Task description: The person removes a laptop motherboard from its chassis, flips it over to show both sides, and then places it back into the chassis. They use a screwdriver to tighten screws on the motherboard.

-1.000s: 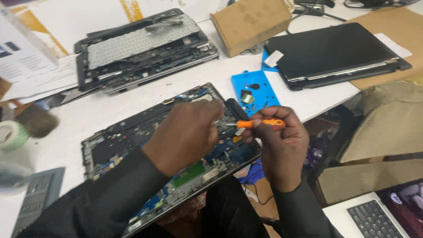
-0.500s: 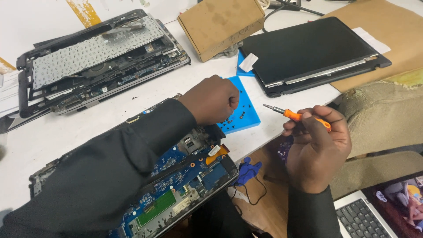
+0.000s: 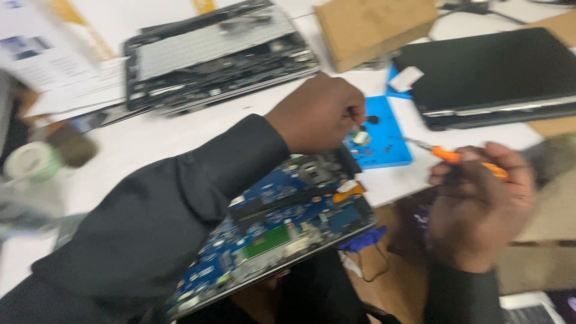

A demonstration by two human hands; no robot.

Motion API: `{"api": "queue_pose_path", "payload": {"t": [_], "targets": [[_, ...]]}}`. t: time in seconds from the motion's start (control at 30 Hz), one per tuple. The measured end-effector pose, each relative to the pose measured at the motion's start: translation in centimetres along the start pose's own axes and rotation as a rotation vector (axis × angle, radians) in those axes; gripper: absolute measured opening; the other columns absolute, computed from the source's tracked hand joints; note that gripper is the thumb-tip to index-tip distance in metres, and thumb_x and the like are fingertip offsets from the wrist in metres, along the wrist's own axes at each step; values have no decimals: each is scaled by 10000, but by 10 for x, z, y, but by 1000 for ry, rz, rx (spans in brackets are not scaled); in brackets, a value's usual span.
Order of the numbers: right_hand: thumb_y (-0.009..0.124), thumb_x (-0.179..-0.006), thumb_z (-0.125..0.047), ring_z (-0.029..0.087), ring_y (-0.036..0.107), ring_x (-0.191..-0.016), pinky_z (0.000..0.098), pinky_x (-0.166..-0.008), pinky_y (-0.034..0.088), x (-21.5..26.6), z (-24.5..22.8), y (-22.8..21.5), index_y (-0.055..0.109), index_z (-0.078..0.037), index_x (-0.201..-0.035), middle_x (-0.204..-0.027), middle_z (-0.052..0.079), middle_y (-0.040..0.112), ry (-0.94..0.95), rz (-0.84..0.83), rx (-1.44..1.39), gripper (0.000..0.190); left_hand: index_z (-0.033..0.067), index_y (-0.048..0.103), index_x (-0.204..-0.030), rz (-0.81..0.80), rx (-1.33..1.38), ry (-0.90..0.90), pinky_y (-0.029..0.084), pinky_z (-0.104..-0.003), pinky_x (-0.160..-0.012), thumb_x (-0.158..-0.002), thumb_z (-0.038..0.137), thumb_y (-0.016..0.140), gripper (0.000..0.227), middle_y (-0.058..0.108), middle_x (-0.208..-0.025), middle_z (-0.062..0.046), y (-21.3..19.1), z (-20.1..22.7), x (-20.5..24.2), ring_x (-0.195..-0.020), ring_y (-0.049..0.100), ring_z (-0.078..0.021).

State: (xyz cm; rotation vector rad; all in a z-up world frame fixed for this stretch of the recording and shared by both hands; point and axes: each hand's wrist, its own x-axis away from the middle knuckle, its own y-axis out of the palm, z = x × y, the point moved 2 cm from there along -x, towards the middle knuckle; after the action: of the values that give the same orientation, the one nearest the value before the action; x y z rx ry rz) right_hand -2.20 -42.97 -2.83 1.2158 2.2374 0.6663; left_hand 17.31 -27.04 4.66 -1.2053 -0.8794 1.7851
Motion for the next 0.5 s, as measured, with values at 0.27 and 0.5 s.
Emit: {"api": "queue_pose_path", "payload": {"t": [0.27,0.5], "targets": [[633,-1101,-335,77,584,-643,195,-652,525,21,28,13,471,-181,-1365,-946,-20,607,117,-182,116,346,156,606,-854,-25,-111,-217,395,-390,-594,-972,158,704,153,597,-717,-20,-98,53,184,-604,531,-209],[618,-1070,-110,228,643,-655,270,-624,613,67,26,67,523,-114,-1257,-947,131,618,170,-346,144,210,105,675,-1260,3,-100,-709,495,-459,-894,-849,233,796,448,672,-1162,-104,-87,105,295,-1014,651,-300]]}}
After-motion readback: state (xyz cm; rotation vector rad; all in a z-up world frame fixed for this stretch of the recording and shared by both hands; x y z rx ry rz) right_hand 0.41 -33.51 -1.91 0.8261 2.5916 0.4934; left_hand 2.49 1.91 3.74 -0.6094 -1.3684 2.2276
